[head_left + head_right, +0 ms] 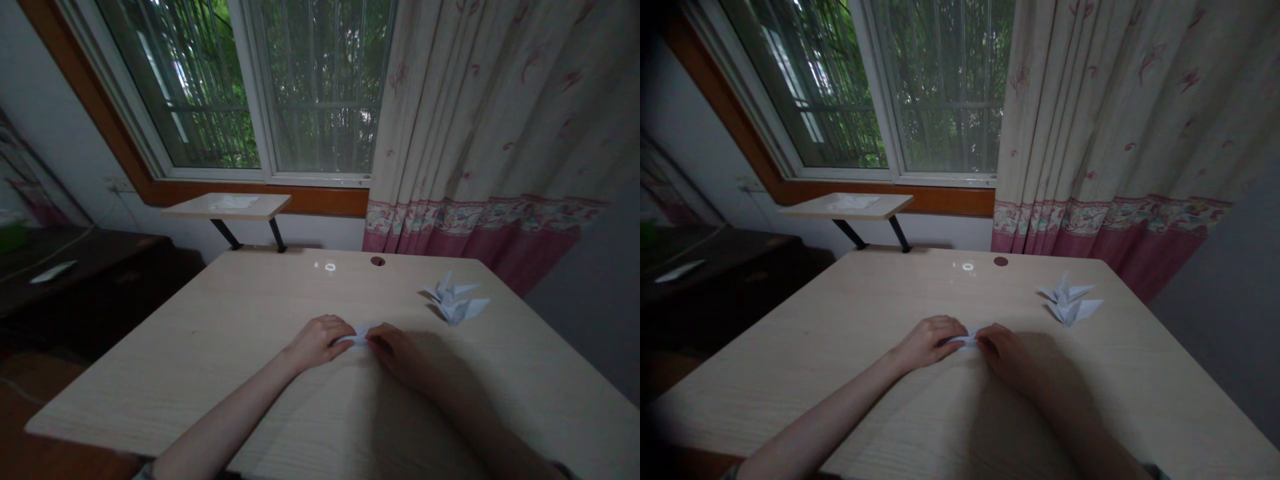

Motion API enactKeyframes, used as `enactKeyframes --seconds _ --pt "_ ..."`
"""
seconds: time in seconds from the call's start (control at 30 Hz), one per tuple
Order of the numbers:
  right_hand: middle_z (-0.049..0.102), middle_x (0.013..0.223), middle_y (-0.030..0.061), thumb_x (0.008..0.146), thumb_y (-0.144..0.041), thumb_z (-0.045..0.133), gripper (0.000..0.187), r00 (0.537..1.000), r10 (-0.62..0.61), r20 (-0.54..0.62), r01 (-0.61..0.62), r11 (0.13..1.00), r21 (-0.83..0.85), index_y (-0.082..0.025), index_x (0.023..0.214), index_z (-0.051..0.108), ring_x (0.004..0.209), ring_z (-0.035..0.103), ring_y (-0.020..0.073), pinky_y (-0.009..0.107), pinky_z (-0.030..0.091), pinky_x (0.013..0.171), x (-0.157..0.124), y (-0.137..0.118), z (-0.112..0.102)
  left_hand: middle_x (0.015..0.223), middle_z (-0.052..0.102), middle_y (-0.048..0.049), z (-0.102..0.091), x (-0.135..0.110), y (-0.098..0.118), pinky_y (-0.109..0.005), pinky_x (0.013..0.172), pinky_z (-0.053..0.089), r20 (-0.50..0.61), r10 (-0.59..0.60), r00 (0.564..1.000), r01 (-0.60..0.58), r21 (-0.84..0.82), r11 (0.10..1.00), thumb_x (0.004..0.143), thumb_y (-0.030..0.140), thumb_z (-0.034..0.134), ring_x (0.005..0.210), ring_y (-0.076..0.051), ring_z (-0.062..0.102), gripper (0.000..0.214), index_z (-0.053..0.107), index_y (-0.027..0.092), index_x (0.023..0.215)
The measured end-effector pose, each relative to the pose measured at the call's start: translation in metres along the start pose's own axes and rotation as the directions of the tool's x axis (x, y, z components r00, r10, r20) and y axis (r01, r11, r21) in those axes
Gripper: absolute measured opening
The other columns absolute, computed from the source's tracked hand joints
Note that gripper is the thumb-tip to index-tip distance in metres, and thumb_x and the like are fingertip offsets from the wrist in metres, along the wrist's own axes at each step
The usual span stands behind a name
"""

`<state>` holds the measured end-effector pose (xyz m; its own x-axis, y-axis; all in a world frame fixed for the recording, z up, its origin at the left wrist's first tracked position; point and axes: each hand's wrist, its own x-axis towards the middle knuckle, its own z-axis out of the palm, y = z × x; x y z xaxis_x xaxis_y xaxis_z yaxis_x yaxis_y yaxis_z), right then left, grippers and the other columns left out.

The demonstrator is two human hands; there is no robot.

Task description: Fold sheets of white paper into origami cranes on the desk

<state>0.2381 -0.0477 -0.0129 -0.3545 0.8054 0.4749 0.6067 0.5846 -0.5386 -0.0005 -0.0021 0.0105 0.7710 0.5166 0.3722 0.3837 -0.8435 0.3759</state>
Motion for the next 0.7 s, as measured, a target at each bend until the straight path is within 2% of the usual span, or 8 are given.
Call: enactKeyframes --seconds 0.1,0.27,0.4,0.57,0.7 --pt "0.070 0.087 0.0031 0.088 -0.015 0.052 0.015 1.000 0.007 0.004 -0.007 1.000 0.020 -0.026 0.094 0.062 0.077 0.067 0.0202 0.034 0.056 0.074 0.001 0.000 0.001 0.103 0.073 -0.0056 0.001 0.000 0.000 -0.033 0.092 0.051 -0.009 0.004 1.000 -0.004 -0.013 1.000 0.099 0.029 0.050 0.099 -0.018 0.066 0.023 0.068 0.020 0.110" --pt "0.068 0.089 0.0034 0.089 -0.016 0.050 0.016 0.997 -0.036 -0.061 0.037 0.999 0.019 -0.026 0.096 0.060 0.081 0.066 0.0212 0.036 0.056 0.077 0.001 0.007 0.007 0.103 0.072 -0.0056 0.001 0.000 0.000 -0.032 0.092 0.051 -0.019 0.001 1.000 -0.002 -0.060 0.998 0.097 0.027 0.053 0.099 -0.018 0.065 0.020 0.067 0.020 0.109" --pt "0.067 0.094 0.0051 0.089 -0.016 0.049 0.018 0.996 -0.011 -0.087 0.011 1.000 0.000 -0.024 0.101 0.059 0.086 0.064 0.0215 0.038 0.054 0.080 0.000 0.013 0.010 0.105 0.072 -0.0052 0.003 0.000 0.000 -0.032 0.092 0.050 -0.011 -0.017 1.000 0.016 -0.075 0.997 0.096 0.026 0.055 0.100 -0.019 0.064 0.019 0.066 0.019 0.110" --pt "0.065 0.090 0.0056 0.087 -0.015 0.050 0.015 0.998 0.003 -0.055 -0.006 0.998 -0.064 -0.022 0.098 0.059 0.084 0.061 0.0219 0.038 0.052 0.077 0.003 0.013 0.011 0.106 0.071 -0.0055 0.007 -0.001 0.000 -0.033 0.092 0.050 -0.013 -0.050 0.999 0.049 -0.051 0.998 0.092 0.023 0.058 0.100 -0.020 0.064 0.020 0.065 0.019 0.111" --pt "0.064 0.088 0.0058 0.088 -0.014 0.048 0.014 0.998 -0.011 -0.054 0.005 0.994 -0.110 -0.021 0.095 0.058 0.082 0.059 0.0217 0.038 0.050 0.077 0.004 0.010 0.011 0.105 0.071 -0.0052 0.008 0.000 0.001 -0.032 0.092 0.050 -0.017 -0.026 1.000 0.025 -0.032 0.999 0.093 0.020 0.056 0.100 -0.019 0.063 0.020 0.065 0.018 0.110"
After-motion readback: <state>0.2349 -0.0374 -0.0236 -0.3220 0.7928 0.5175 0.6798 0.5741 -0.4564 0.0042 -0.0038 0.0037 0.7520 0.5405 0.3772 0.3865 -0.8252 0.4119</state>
